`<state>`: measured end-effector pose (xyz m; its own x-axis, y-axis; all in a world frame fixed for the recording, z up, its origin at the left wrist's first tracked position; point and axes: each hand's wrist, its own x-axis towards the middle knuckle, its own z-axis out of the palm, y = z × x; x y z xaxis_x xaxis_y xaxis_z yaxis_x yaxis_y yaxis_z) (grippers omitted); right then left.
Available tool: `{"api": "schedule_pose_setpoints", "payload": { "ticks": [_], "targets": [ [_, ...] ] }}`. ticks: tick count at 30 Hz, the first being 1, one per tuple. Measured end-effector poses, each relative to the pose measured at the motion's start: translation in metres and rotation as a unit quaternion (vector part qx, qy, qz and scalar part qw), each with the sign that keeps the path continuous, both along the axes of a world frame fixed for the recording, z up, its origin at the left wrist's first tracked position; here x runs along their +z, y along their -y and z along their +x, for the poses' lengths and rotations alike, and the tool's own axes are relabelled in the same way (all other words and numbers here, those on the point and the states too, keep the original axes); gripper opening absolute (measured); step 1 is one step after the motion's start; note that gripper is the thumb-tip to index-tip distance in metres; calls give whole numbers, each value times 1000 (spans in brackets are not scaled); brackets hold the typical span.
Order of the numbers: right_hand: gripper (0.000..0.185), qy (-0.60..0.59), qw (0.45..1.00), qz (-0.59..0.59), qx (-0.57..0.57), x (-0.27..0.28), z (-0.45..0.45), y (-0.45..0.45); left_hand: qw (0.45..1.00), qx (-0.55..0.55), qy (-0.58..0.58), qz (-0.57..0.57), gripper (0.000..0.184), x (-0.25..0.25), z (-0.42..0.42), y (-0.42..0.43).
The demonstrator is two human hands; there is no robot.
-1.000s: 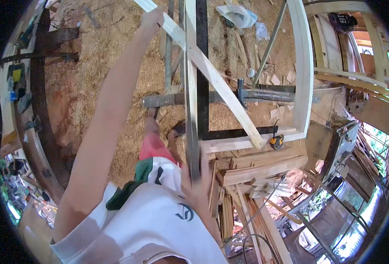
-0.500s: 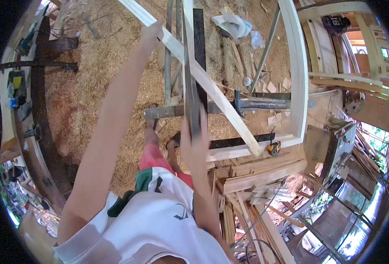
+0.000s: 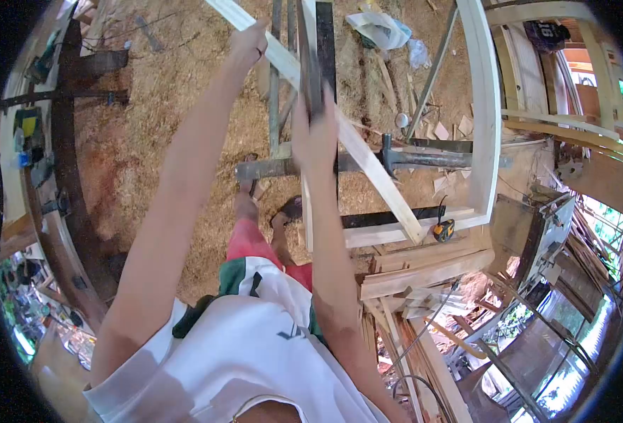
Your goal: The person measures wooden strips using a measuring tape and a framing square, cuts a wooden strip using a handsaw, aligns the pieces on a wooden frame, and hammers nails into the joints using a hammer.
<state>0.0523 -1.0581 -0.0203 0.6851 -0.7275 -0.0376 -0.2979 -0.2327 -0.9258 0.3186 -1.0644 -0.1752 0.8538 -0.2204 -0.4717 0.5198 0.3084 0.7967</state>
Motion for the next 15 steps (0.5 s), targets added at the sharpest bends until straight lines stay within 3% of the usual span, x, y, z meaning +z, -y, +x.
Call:
{"api": "schedule_pose_setpoints", "payload": {
  "ticks": [2,4,5,6,7,10,13,14,15],
  "targets": [
    [55,-41,999,-24,-26,13,-113,-64,999,10,19,-32,21,-4,0,1],
    [56,-84,988,117,-52,77,-203,-123,997,22,35,-60,21,0,-6,-1],
    [61,-101,991,88,-9,91,-256,-139,1000,6,8,11,21,14,-12,-5],
    [61,-103,991,88,-6,85,-251,-134,997,-14,-15,79,22,21,-12,-4],
    [60,-91,993,73,-7,70,-240,-128,997,-12,-12,79,22,18,-8,-2],
    [58,-75,997,9,-8,20,-132,-82,999,40,21,2,21,1,-3,5],
    [47,33,999,5,-16,-4,26,7,998,-20,-25,53,21,36,-7,-10],
    [47,35,999,5,-16,-10,31,10,993,-71,21,86,23,54,-13,-21],
    [46,42,999,12,-12,-17,21,5,988,-106,36,103,24,41,-21,-22]
  ]
}}
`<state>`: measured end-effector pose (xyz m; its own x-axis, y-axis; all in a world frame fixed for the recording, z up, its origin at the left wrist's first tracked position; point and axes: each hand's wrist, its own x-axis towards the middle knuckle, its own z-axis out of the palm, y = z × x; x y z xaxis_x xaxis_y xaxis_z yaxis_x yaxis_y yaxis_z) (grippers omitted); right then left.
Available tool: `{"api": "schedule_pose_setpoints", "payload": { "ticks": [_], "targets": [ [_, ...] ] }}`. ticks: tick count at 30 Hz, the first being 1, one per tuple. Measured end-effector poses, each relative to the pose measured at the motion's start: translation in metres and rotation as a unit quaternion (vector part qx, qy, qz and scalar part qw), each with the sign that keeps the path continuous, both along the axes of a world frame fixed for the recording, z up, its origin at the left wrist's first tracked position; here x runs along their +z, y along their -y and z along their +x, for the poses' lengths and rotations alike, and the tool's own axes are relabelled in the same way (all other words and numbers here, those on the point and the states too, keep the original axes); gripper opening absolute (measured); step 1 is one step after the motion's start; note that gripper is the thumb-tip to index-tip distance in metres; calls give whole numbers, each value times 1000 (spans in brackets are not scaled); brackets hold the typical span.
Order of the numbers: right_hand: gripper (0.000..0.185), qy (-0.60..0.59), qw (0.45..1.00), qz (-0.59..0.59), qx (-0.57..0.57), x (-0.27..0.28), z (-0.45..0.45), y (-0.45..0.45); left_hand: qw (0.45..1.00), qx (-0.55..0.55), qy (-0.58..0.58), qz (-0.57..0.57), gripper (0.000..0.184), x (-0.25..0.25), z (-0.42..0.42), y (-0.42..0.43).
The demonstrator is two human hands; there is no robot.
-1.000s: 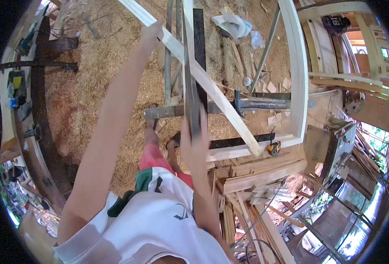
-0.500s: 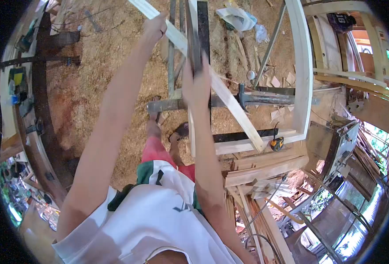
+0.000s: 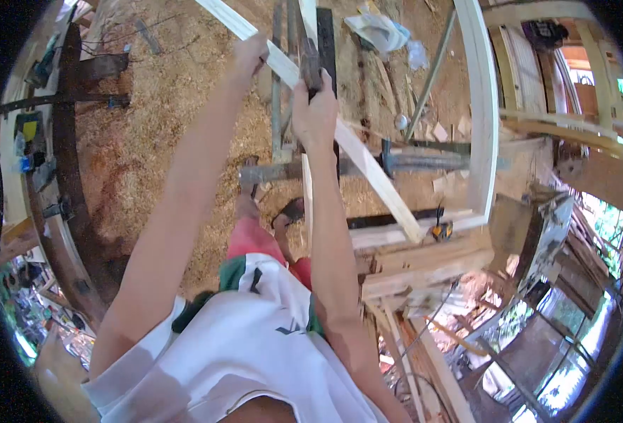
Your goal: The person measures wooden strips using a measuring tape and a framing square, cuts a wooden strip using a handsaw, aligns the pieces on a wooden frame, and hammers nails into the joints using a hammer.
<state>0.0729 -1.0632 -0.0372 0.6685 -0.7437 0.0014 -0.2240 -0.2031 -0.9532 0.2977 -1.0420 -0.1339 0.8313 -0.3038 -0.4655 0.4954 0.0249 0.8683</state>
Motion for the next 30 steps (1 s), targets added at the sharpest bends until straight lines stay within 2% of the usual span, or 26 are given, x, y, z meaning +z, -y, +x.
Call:
{"api": "schedule_pose_setpoints", "payload": {
  "ticks": [1,2,3,5,6,7,8,10,11,13,14,15,16,18,19,21,22,24,25,27,28,30],
  "targets": [
    [44,14,1000,0,0,-1,-7,0,999,-36,14,17,25,-13,-7,-1],
    [46,-16,1000,-8,-24,15,-50,-28,998,44,-21,-34,25,-60,14,21],
    [48,-46,998,-13,-47,33,-94,-57,986,132,-60,-84,26,-87,32,32],
    [57,-106,992,56,-39,71,-208,-118,990,101,-70,-71,26,-107,5,19],
    [54,-21,959,251,-131,95,-235,-148,993,77,-43,-79,26,-97,22,25],
    [53,-95,986,122,-56,107,-258,-152,992,85,-35,-83,26,-88,31,30],
    [51,-158,987,-19,2,127,-268,-155,992,103,-50,-50,24,-84,19,29],
    [48,-149,988,46,2,111,-236,-140,991,119,-59,-16,22,-92,18,28],
    [49,-52,994,84,-42,62,-204,-123,988,127,-72,-53,23,-110,21,29],
    [54,-65,998,-15,-23,25,-110,-68,982,138,-90,-93,24,-116,19,28],
    [54,-57,998,-3,-9,33,-68,-50,990,97,-89,-50,23,-106,20,23],
    [54,-56,998,-3,-12,35,-69,-52,995,53,-88,-5,23,-99,21,19],
    [54,-82,996,10,-22,38,-71,-52,995,46,-89,-7,23,-92,19,17],
    [54,-127,990,48,-39,47,-107,-68,983,102,-113,-103,17,-77,10,18],
    [54,-138,987,74,-37,57,-148,-94,977,133,-129,-102,11,-53,4,19],
    [58,-122,990,66,-21,91,-220,-135,982,121,-105,-98,9,-55,4,17],
    [58,-126,990,64,-17,96,-228,-139,987,108,-77,-92,7,-56,4,15],
    [56,-149,983,85,-60,97,-235,-146,986,109,-93,-87,10,-50,-1,13],
    [55,-122,989,65,-49,60,-219,-133,985,108,-102,-85,14,-43,4,15],
    [52,-111,993,33,-18,26,-135,-81,987,107,-79,-91,17,-56,7,17],
    [52,-119,993,19,1,38,-95,-62,988,106,-57,-96,19,-60,9,17],
    [52,-102,994,21,-12,38,-95,-64,987,109,-66,-101,21,-58,9,15]
  ]
}}
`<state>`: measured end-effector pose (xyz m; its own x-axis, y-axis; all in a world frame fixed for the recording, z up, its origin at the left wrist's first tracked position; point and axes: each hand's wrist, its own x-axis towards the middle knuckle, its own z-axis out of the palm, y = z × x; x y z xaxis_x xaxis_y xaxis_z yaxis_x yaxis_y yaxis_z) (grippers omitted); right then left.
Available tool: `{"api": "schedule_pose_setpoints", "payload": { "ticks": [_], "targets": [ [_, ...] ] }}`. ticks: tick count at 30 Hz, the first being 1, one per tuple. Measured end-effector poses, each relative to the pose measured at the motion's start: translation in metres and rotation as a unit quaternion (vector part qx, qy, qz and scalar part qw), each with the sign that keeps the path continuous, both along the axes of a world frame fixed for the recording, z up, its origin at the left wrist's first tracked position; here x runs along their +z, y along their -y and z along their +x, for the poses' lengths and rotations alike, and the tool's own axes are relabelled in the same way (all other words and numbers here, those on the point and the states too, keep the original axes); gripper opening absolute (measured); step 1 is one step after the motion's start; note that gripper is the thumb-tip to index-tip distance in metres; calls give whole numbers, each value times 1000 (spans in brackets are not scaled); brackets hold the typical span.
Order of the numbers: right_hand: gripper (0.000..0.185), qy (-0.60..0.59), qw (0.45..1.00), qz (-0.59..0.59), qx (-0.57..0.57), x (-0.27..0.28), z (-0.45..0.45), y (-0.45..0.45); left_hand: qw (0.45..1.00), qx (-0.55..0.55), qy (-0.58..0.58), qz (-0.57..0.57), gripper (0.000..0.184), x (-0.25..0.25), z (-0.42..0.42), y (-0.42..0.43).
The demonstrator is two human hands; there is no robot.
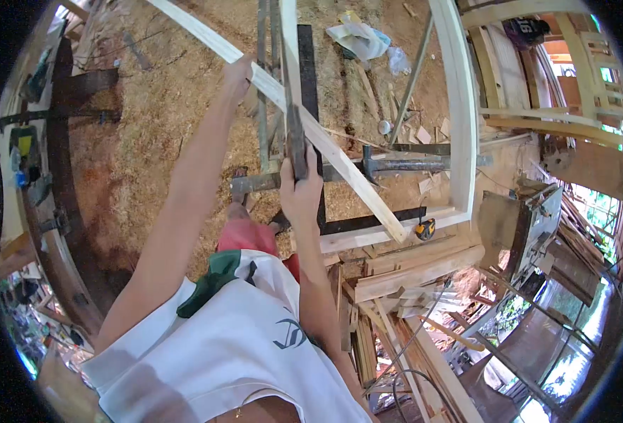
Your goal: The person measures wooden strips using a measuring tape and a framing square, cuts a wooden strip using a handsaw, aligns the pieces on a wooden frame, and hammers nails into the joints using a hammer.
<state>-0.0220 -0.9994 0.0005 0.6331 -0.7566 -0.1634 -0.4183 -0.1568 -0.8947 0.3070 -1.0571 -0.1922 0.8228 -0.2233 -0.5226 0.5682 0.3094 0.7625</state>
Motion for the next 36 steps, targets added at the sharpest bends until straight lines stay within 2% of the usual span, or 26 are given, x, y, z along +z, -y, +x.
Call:
{"api": "schedule_pose_setpoints", "payload": {
  "ticks": [1,3,4,6,8,10,12,14,15,16,17,18,19,20,21,22,23,24,26,27,29,30,31,34,36],
  "targets": [
    [53,10,1000,-3,-11,1,-5,2,1000,5,-17,-9,24,2,-4,4],
    [55,3,999,20,-25,7,-75,-40,1000,1,-13,-20,22,9,5,15],
    [55,37,999,7,-21,26,-110,-65,1000,5,-20,-18,20,7,0,10],
    [55,73,997,-7,-10,35,-122,-72,999,17,-23,-18,19,5,-1,3],
    [56,32,999,17,-4,17,-108,-62,1000,-9,-13,7,21,3,-7,4],
    [54,-14,1000,-24,12,-11,-36,-20,1000,-16,-10,4,22,-21,5,9],
    [51,-48,998,29,-11,-15,8,8,999,-32,-6,11,23,-34,17,-1],
    [48,7,999,1,-49,-21,-36,-17,996,-31,-70,-44,22,-27,53,1],
    [47,25,998,9,-60,-17,-58,-24,997,-46,-50,-48,18,-22,66,-7],
    [47,23,993,80,-88,-1,-92,-37,996,-42,-60,-40,18,-36,62,-26],
    [46,21,981,149,-122,15,-126,-49,994,-85,-62,-29,16,-49,58,-46],
    [47,27,950,264,-162,30,-141,-48,991,-125,-48,-26,15,-38,70,-53],
    [41,61,948,262,-170,43,-147,-50,994,-95,-45,-39,19,-31,62,-61],
    [36,89,944,262,-182,61,-151,-53,996,-60,-67,20,25,11,33,-79],
    [36,88,943,264,-180,75,-152,-51,989,-78,-85,88,33,31,17,-103],
    [32,121,938,257,-196,87,-152,-47,983,-95,-99,119,42,15,11,-128],
    [33,156,932,248,-214,94,-152,-42,979,-111,-77,153,51,-29,9,-158],
    [33,160,931,248,-215,97,-153,-35,977,-103,-86,165,57,-41,0,-188],
    [37,250,901,201,-293,99,-152,-15,962,-137,-66,228,51,-19,-16,-236],
    [37,256,898,200,-296,100,-155,-4,956,-149,-64,244,50,-9,-21,-255],
    [27,243,876,141,-392,102,-165,19,949,-163,-72,259,49,13,-37,-292],
    [27,252,871,140,-399,101,-170,30,948,-163,-71,264,48,23,-47,-313],
    [23,290,858,145,-400,102,-178,42,932,-156,-80,318,52,43,-60,-323],
    [11,386,810,187,-399,93,-232,83,932,-149,-33,328,53,64,-105,-333],
    [11,395,801,144,-427,111,-252,99,935,-129,-2,330,54,77,-136,-327]
  ]
}}
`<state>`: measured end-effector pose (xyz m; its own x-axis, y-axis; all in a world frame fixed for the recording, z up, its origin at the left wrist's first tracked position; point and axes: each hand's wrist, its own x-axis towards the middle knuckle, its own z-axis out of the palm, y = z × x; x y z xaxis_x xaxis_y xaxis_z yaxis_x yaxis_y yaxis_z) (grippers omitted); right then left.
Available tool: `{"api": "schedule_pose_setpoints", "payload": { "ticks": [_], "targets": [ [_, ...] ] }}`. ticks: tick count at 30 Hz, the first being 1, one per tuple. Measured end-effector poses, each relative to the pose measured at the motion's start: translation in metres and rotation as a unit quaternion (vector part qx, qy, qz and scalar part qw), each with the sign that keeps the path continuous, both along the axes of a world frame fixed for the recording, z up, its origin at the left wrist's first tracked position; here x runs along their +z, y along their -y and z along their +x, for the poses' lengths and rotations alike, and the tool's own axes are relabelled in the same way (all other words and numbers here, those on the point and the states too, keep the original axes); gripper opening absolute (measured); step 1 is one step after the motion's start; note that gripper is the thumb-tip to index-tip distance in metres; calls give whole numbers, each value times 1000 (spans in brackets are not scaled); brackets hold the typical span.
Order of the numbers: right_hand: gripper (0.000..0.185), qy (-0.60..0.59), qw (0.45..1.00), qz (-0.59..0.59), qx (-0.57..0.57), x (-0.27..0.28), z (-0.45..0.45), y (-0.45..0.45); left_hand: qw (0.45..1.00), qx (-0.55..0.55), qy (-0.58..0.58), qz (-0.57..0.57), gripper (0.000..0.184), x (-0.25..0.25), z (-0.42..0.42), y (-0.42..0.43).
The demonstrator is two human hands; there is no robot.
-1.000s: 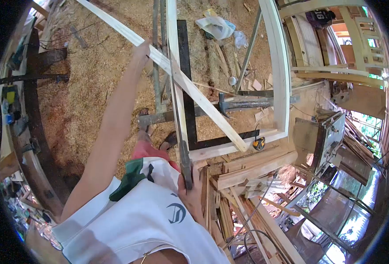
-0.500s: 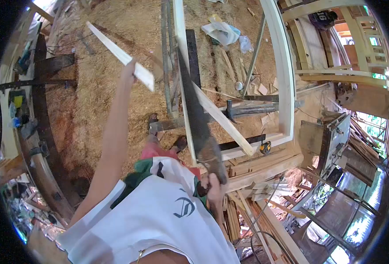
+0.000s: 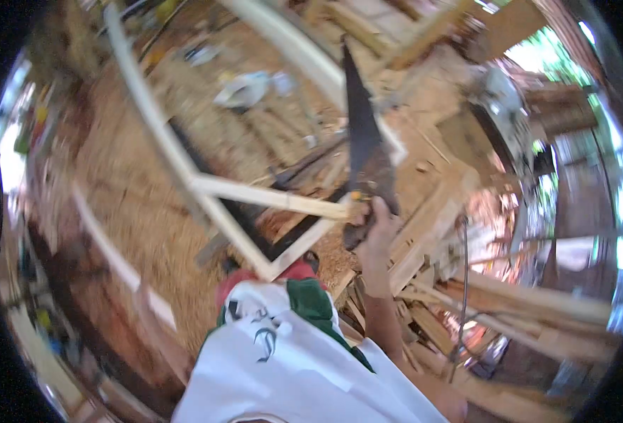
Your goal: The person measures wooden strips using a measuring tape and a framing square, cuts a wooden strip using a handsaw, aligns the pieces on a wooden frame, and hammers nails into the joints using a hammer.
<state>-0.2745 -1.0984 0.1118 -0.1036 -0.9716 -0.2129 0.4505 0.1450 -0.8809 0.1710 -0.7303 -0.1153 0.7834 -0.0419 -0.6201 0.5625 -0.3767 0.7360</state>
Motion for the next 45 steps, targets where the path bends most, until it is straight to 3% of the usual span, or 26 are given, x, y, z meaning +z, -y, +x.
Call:
{"api": "schedule_pose_setpoints", "payload": {
  "ticks": [2,6,10,13,15,16,18,19,27,32,36,37,38,39,42,44,45],
  "targets": [
    [17,7,999,-37,-21,-5,-43,18,999,23,32,5,55,12,-39,8],
    [13,24,993,-53,-100,-28,-134,50,992,78,90,27,58,37,-120,14],
    [23,-198,962,-80,-168,-36,-252,67,985,81,154,13,61,78,-180,26],
    [21,-196,963,-3,-187,-85,-356,82,977,12,205,-54,73,108,-196,62],
    [11,-193,963,-22,-188,-35,-356,89,970,41,236,-49,77,157,-229,120],
    [11,-193,963,-21,-187,-38,-363,98,965,51,253,-49,76,168,-240,146],
    [44,-247,949,21,-195,-44,-398,113,957,44,282,-45,74,168,-259,200],
    [51,-381,889,-35,-251,-45,-402,128,954,35,294,-47,73,165,-268,231],
    [64,-415,872,-112,-233,-43,-492,295,934,-25,349,-66,65,137,-356,461],
    [72,-557,802,-137,-167,-81,-588,453,920,51,386,-37,60,148,-412,535],
    [79,-695,686,-172,-125,-90,-678,591,918,101,382,-3,57,163,-464,612],
    [80,-727,652,-179,-117,-92,-703,620,918,67,382,-82,52,156,-467,628],
    [82,-752,622,-191,-107,-93,-734,652,894,119,419,-108,46,132,-470,649],
    [81,-763,608,-199,-93,-101,-763,685,902,66,409,-119,30,185,-505,676],
    [82,-812,519,-251,-96,-143,-856,795,893,83,395,-196,18,198,-553,733],
    [65,-842,538,-16,-22,-118,-865,846,891,90,410,-172,17,181,-585,762],
    [64,-850,526,25,-23,-124,-881,876,893,81,413,-156,16,171,-605,775]
  ]
}}
